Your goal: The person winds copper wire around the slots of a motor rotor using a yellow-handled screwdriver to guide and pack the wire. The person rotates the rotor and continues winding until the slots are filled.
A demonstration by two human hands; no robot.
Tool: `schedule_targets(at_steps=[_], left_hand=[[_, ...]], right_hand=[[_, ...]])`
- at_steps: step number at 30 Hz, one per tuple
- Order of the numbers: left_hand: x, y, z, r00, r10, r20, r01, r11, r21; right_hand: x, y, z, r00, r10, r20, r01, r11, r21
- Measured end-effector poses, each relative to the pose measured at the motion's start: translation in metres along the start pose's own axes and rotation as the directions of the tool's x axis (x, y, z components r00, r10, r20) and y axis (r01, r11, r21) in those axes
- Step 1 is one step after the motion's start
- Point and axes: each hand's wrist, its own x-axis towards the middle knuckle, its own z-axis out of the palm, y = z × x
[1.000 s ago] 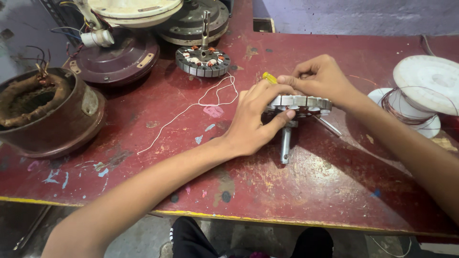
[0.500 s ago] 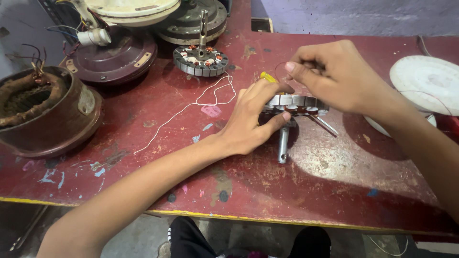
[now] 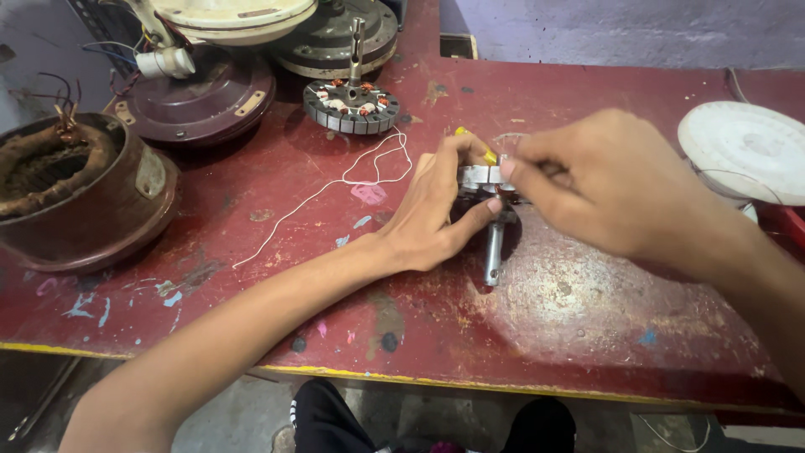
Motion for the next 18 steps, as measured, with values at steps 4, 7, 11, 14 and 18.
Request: schedule_targets(at_steps=[4,7,11,14,18], left_hand=[[0.000,0.004,-0.004,1.000,0.020,0.015,-0.021,1.000,0.016],[0.002,0.005,-0.008,0.996,0.074,0.039,-0.077,0.994,0.074],[0.004,0.006,-0.008,0.997,0.071,0.035,-0.074,0.993,0.089],[0.004,0.007,-0.009,0.997,0.058,0.047,-0.062,0.995,0.083],[0.004,0.008,-0.013,0.996,0.049,0.072,-0.053,0.998,0.043]], right_hand=[[0.000,-0.012,0.004,0.988,-0.003,0.152,0.021,0.993,-0.112],[-0.006,-0.021,0.004,0.978,0.077,0.192,-0.052,0.989,-0.136],[-0.011,-0.026,0.004,0.964,0.118,0.239,-0.066,0.974,-0.215],[-0.010,-0.027,0.009,0.945,0.131,0.299,-0.050,0.963,-0.264],[-0.010,-0.022,0.019,0.925,0.120,0.361,-0.028,0.968,-0.250]])
